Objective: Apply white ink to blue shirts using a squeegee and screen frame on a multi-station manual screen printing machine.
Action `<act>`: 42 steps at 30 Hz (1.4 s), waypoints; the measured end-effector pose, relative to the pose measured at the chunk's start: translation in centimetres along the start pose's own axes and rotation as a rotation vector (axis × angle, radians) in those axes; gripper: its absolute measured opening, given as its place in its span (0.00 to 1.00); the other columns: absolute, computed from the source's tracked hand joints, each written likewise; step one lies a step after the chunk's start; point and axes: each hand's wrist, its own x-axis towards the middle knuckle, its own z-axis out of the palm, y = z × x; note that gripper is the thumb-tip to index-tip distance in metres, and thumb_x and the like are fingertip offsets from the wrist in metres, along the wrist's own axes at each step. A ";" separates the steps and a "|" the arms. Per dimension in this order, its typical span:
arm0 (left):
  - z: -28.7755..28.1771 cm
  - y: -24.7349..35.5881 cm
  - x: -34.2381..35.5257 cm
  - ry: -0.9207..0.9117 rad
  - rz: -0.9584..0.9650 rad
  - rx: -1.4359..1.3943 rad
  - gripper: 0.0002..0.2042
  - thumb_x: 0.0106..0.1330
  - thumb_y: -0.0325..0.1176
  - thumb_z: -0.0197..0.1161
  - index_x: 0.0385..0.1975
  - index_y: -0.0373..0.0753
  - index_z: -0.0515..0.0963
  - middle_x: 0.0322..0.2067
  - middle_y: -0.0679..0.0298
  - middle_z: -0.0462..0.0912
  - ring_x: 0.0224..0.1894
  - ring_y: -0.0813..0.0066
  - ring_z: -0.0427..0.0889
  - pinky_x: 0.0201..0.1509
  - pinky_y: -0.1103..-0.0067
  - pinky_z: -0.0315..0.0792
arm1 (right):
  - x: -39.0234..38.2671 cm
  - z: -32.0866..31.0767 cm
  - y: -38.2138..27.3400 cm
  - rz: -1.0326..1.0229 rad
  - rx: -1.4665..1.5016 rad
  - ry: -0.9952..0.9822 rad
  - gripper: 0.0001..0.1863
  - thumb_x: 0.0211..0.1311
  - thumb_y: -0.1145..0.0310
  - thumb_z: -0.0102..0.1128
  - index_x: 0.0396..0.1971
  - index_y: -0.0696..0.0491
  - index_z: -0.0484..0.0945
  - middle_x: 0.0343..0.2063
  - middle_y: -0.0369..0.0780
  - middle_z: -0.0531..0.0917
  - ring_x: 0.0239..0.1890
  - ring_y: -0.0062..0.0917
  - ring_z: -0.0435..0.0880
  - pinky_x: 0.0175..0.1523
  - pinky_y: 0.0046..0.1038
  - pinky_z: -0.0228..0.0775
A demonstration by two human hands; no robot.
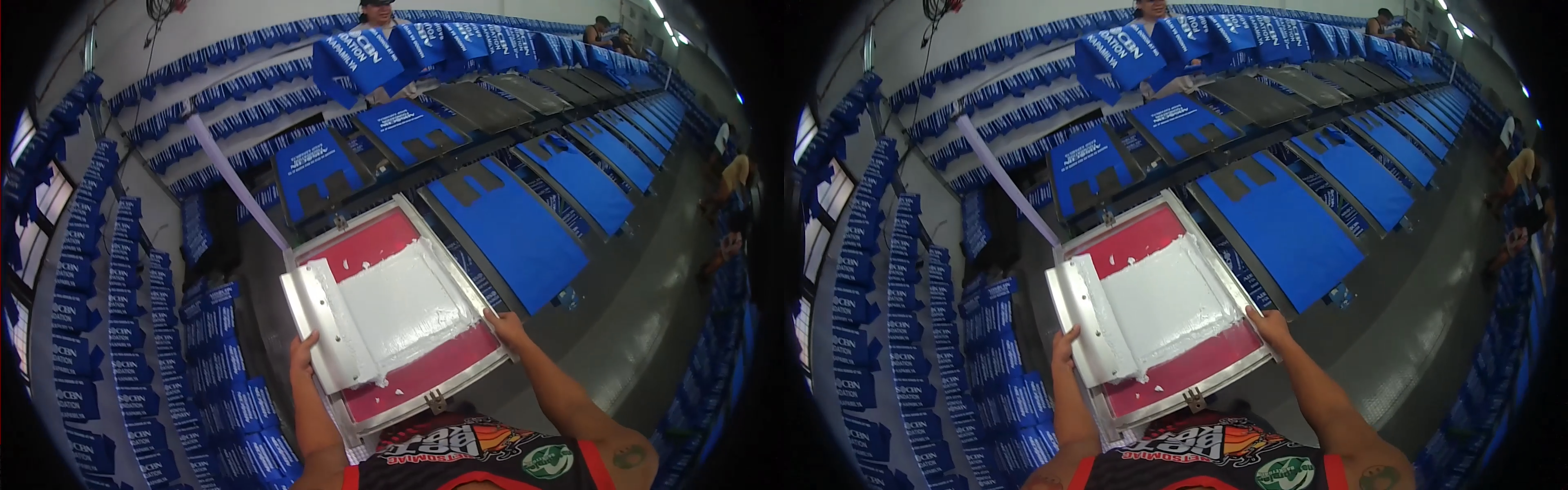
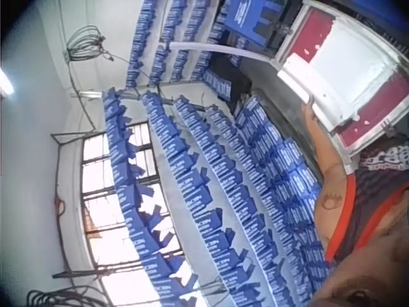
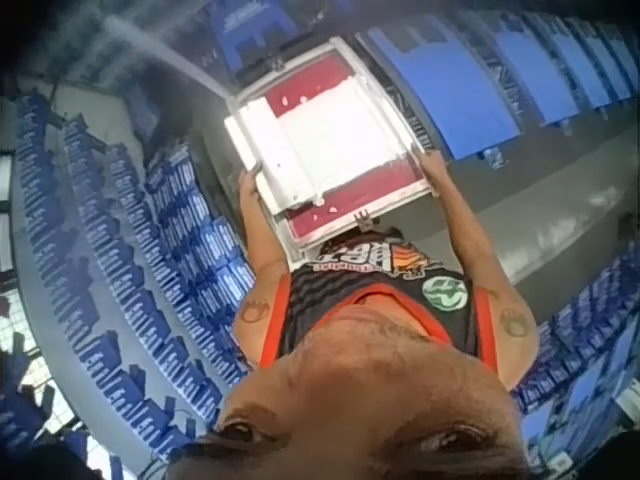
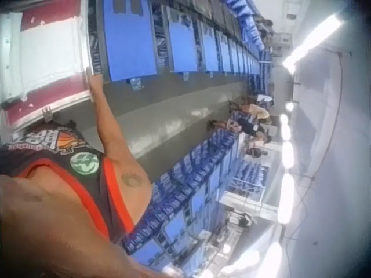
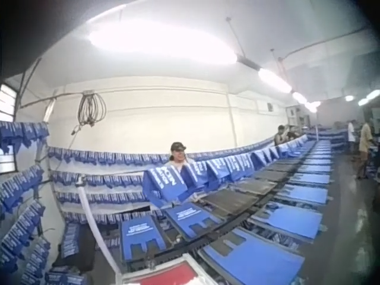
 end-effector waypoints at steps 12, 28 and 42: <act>-0.2 1.6 -1.8 0.068 -0.019 0.002 0.23 0.56 0.29 0.68 0.50 0.27 0.70 0.42 0.50 0.80 0.41 0.57 0.82 0.44 0.65 0.78 | -5.7 -4.3 -3.9 -0.332 -0.148 -0.097 0.26 0.60 0.50 0.59 0.44 0.59 0.81 0.34 0.47 0.84 0.41 0.36 0.83 0.49 0.33 0.72; 5.0 4.4 -4.5 0.095 0.125 -0.028 0.23 0.57 0.29 0.67 0.50 0.26 0.69 0.42 0.48 0.80 0.40 0.56 0.82 0.45 0.65 0.78 | -20.7 -9.7 5.5 -0.244 -0.439 -0.704 0.17 0.66 0.63 0.57 0.48 0.57 0.79 0.43 0.40 0.81 0.48 0.23 0.79 0.53 0.23 0.68; 7.5 5.6 -6.9 -0.053 0.068 -0.100 0.22 0.61 0.28 0.62 0.53 0.25 0.67 0.46 0.45 0.77 0.44 0.52 0.82 0.47 0.61 0.78 | -32.0 -19.0 -12.4 -1.299 0.364 -1.247 0.10 0.60 0.71 0.63 0.40 0.56 0.81 0.28 0.38 0.79 0.30 0.28 0.79 0.43 0.32 0.74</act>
